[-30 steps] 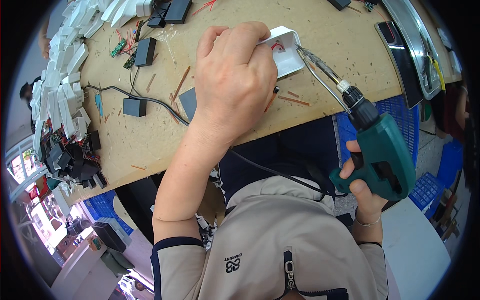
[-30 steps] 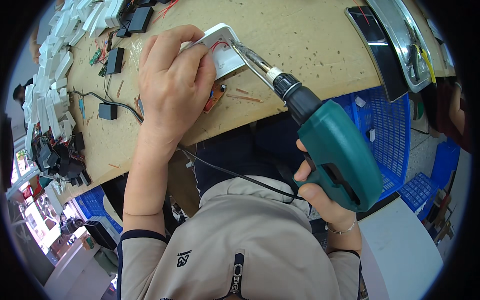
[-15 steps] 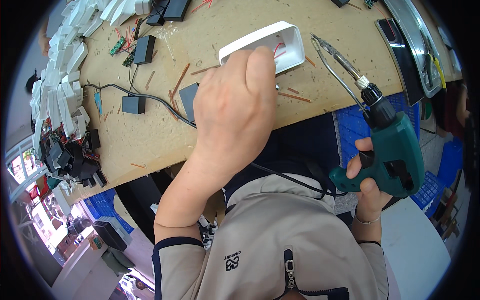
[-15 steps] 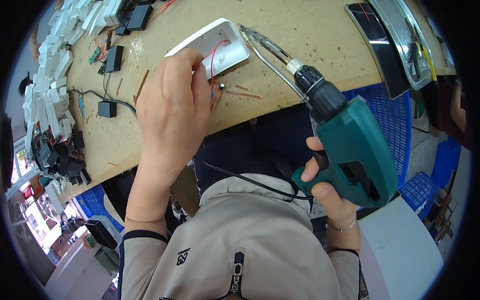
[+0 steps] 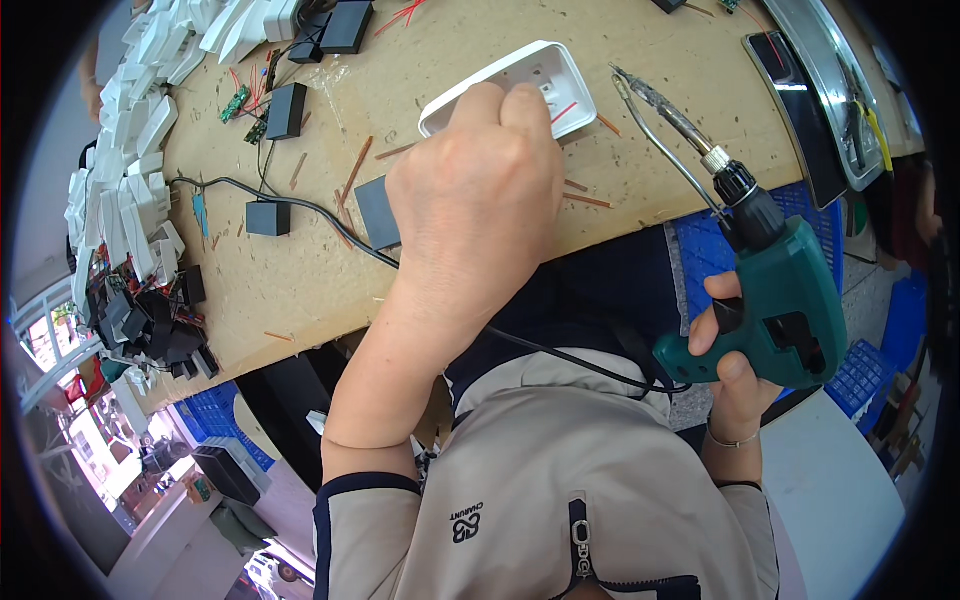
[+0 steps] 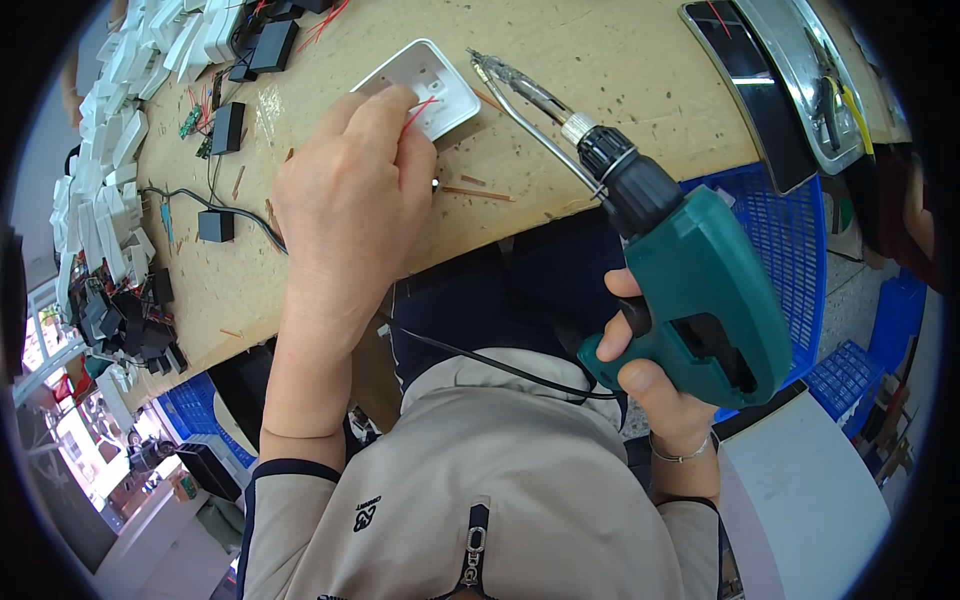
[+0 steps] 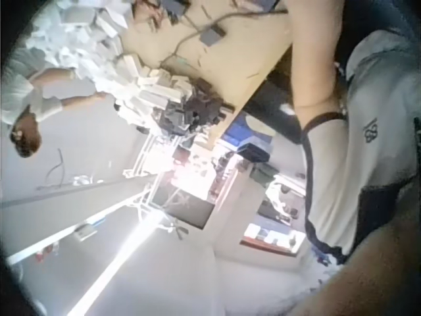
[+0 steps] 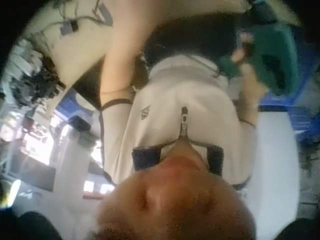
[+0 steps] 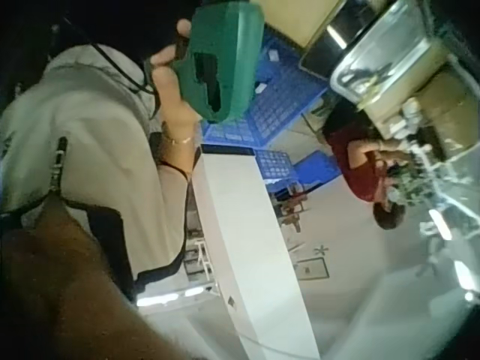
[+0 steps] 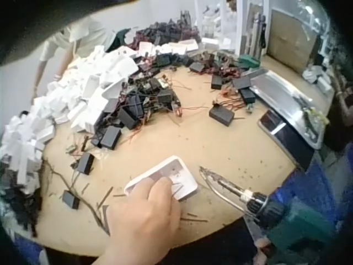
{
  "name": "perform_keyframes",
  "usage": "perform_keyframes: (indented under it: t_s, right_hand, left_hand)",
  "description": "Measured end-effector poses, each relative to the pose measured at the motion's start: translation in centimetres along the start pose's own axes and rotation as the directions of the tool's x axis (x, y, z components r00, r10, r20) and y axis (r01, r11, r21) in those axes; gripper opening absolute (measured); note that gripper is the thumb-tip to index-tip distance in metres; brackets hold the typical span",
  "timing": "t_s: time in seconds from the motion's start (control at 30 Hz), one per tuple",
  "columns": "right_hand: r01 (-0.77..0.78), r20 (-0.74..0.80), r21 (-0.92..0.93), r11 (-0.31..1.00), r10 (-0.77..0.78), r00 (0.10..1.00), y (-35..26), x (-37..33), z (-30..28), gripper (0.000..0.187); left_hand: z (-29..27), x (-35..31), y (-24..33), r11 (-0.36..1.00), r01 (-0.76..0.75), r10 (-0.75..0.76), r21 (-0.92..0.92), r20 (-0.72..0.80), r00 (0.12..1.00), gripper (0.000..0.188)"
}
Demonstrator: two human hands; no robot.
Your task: Soldering wires onto small electronic components housed in white plastic casings at a manual workstation.
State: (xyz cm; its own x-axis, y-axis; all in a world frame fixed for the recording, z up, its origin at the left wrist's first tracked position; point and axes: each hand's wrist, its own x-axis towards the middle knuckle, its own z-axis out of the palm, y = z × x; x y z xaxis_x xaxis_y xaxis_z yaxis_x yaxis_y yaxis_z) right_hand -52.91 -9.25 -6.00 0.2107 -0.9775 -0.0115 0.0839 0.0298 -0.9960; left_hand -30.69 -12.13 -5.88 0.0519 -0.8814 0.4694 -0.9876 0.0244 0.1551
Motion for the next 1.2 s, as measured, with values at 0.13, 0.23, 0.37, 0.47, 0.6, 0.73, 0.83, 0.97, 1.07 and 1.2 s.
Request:
perform_keyframes:
  t_s: [0.13, 0.23, 0.37, 0.47, 0.6, 0.73, 0.83, 0.97, 1.07, 1.2]
  right_hand:
    - [-0.003, 0.034, -0.013, 1.0, 0.003, 0.999, 0.2, 0.1, -0.4, 0.063]
    - [-0.009, 0.025, -0.007, 1.0, 0.01, 1.0, 0.1, 0.2, -0.2, 0.063]
    - [-0.019, 0.014, -0.007, 1.0, 0.019, 1.0, 0.1, 0.2, -0.3, 0.063]
    - [-0.037, -0.001, -0.004, 0.999, 0.037, 0.999, 0.0, 0.0, -0.1, 0.062]
    - [-0.091, 0.015, -0.007, 0.996, 0.091, 0.996, -0.2, -0.3, -0.1, 0.062]
    - [-0.135, 0.06, -0.025, 0.991, 0.136, 0.989, -0.1, -0.4, -0.1, 0.062]
    - [-0.128, 0.092, -0.004, 0.992, 0.128, 0.987, 0.2, -0.2, 0.0, 0.062]
    - [-0.126, 0.14, 0.007, 0.992, 0.123, 0.982, 0.7, 0.0, -0.3, 0.062]
    - [-0.131, 0.155, 0.01, 0.991, 0.128, 0.98, 0.8, 0.3, -0.3, 0.061]
    - [-0.14, 0.166, -0.021, 0.99, 0.141, 0.976, 0.9, 0.8, -0.1, 0.062]
  left_hand:
    - [-0.3, -0.2, -0.1, 1.0, 0.024, -0.024, -0.017, 0.003, 1.0, 0.013]
    - [0.3, -0.1, -0.5, 0.998, -0.043, 0.036, -0.041, -0.162, 0.986, 0.012]
    - [0.1, 0.2, -0.7, 0.996, -0.082, 0.074, -0.024, -0.24, 0.968, 0.011]
    - [-0.3, 0.3, -0.6, 1.0, -0.026, 0.028, 0.014, -0.238, 0.971, 0.009]
    - [1.1, 0.1, -1.0, 0.994, -0.031, 0.004, -0.105, -0.248, 0.969, 0.01]
    - [1.9, 0.1, -1.3, 0.986, -0.053, 0.005, -0.159, -0.291, 0.957, 0.009]
    - [2.4, 0.2, -1.4, 0.974, -0.066, -0.01, -0.216, -0.332, 0.943, 0.008]
    - [2.9, 0.2, -1.3, 0.966, -0.049, -0.043, -0.255, -0.346, 0.937, 0.009]
    - [3.0, 0.2, -1.3, 0.965, -0.045, -0.048, -0.26, -0.342, 0.939, 0.009]
    - [3.1, 0.3, -1.3, 0.965, -0.05, -0.042, -0.256, -0.342, 0.939, 0.009]
